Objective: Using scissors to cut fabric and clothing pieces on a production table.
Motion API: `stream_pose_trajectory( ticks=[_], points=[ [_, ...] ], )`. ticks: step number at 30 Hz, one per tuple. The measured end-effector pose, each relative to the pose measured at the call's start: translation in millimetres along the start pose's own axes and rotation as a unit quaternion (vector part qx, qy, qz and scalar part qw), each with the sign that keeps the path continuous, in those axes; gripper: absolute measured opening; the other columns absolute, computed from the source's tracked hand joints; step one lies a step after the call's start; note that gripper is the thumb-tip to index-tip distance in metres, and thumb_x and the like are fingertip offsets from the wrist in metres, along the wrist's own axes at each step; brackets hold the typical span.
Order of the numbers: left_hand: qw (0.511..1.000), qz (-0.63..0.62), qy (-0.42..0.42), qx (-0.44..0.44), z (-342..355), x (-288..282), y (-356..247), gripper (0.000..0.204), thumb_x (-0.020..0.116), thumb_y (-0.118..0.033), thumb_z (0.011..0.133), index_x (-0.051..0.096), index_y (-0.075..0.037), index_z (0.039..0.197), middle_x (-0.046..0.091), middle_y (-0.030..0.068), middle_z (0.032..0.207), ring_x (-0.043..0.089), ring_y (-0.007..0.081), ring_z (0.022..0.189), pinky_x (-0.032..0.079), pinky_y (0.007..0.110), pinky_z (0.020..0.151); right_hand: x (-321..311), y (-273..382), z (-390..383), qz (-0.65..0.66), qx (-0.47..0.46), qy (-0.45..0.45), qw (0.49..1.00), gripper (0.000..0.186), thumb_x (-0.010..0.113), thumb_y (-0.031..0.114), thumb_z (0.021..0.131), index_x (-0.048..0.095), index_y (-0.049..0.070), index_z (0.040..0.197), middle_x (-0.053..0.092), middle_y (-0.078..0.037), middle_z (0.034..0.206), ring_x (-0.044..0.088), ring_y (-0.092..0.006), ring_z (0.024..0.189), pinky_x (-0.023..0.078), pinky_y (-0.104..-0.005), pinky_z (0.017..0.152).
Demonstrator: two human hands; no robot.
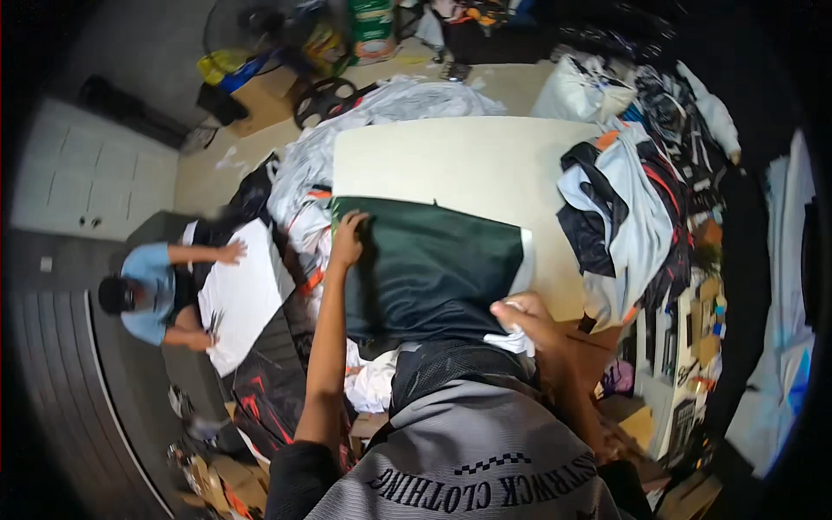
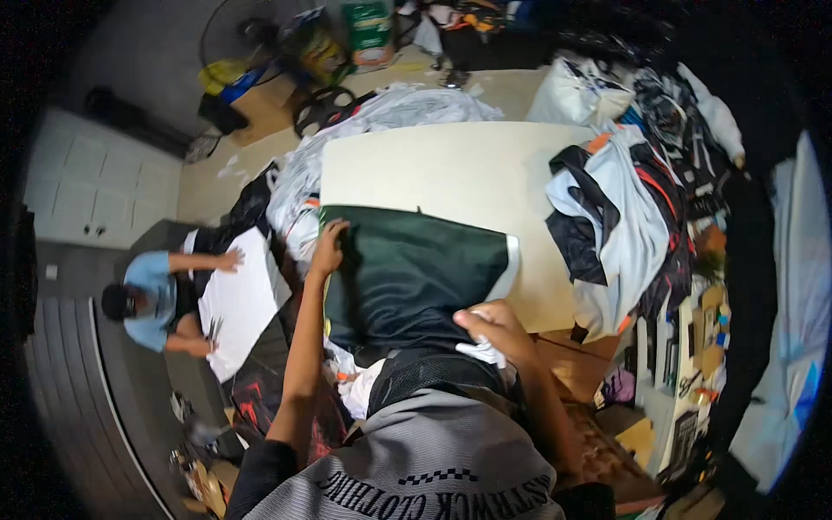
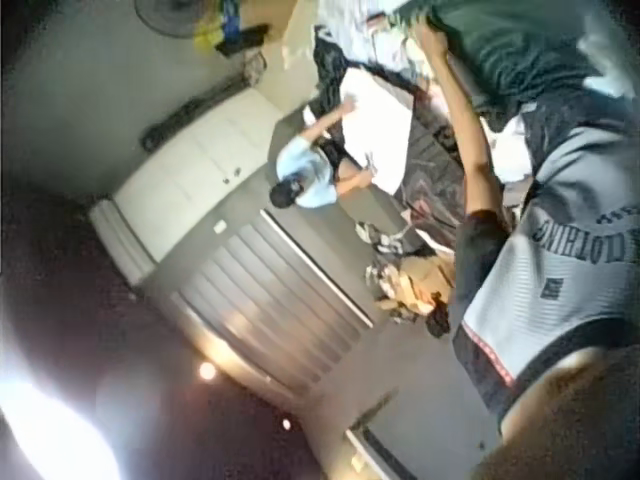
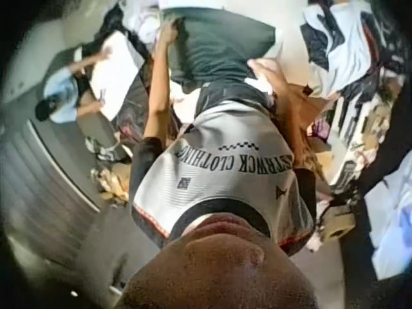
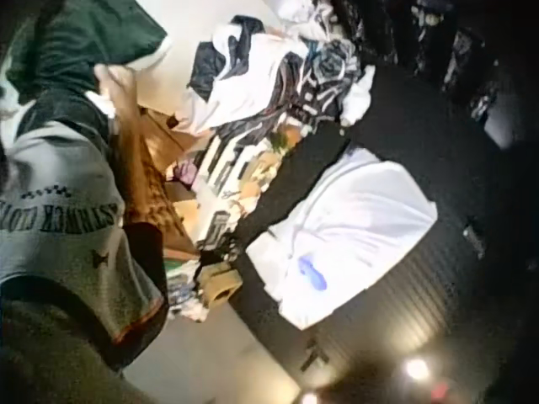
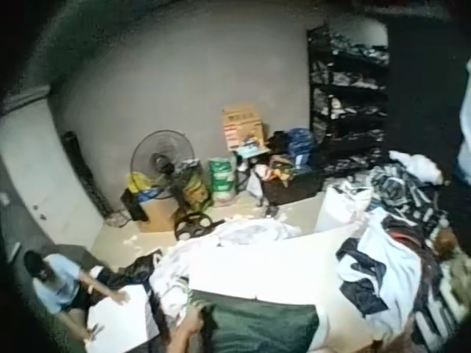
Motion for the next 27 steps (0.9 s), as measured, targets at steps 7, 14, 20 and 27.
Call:
stream_pose_trajectory(
  ticks=[7, 14, 20, 27],
  points=[
    [0.967, 0.128, 0.216, -0.035, 68, 60, 5, 0.050, 0.059, -0.005, 0.075, 0.057, -0.012, 0.125, 0.051, 0.0125, 0.132, 0.052, 0.0380, 0.111, 0.045, 0.042, 0.093, 72, 43, 9, -0.106, -0.075, -0.016, 0.991, 0.040, 0.058, 0.016, 0.091, 0.042, 0.007, 0.056, 0.037, 0.005, 0.053, 0.029, -0.0057, 0.051, 0.026, -0.0217, 0.049],
    [0.989, 0.086, 0.122, 0.015, 183, -43, 51, 0.026, 0.050, 0.000, 0.069, 0.060, 0.000, 0.093, 0.061, 0.0189, 0.087, 0.057, 0.0372, 0.080, 0.046, 0.040, 0.074, 27, 67, 23, -0.106, -0.112, -0.103, 0.983, 0.038, 0.058, 0.015, 0.091, 0.044, 0.005, 0.057, 0.037, 0.004, 0.053, 0.029, -0.0068, 0.052, 0.027, -0.0225, 0.049],
    [0.960, 0.050, -0.253, 0.111, 338, -134, -25, 0.020, 0.049, 0.003, 0.080, 0.057, -0.003, 0.097, 0.061, 0.0113, 0.092, 0.057, 0.0267, 0.079, 0.046, 0.035, 0.078, -60, 105, 11, 0.003, -0.173, -0.225, 0.959, 0.035, 0.059, 0.014, 0.091, 0.049, 0.004, 0.059, 0.043, 0.003, 0.055, 0.033, -0.0059, 0.052, 0.028, -0.0212, 0.051],
    [0.901, 0.204, -0.335, 0.186, 457, -23, -102, 0.041, 0.057, -0.023, 0.091, 0.050, 0.008, 0.116, 0.055, 0.0258, 0.110, 0.052, 0.0409, 0.100, 0.042, 0.043, 0.091, -174, 77, -55, 0.124, -0.283, -0.402, 0.862, 0.035, 0.056, 0.024, 0.094, 0.056, 0.003, 0.067, 0.055, 0.000, 0.065, 0.041, -0.0064, 0.056, 0.036, -0.0207, 0.055]
  ],
)
Point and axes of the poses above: each hand's wrist, its own z-axis towards the middle knuckle, its own x-axis out of the palm, y = z × x, the point moved 7 cm from there along z, towards the middle knuckle
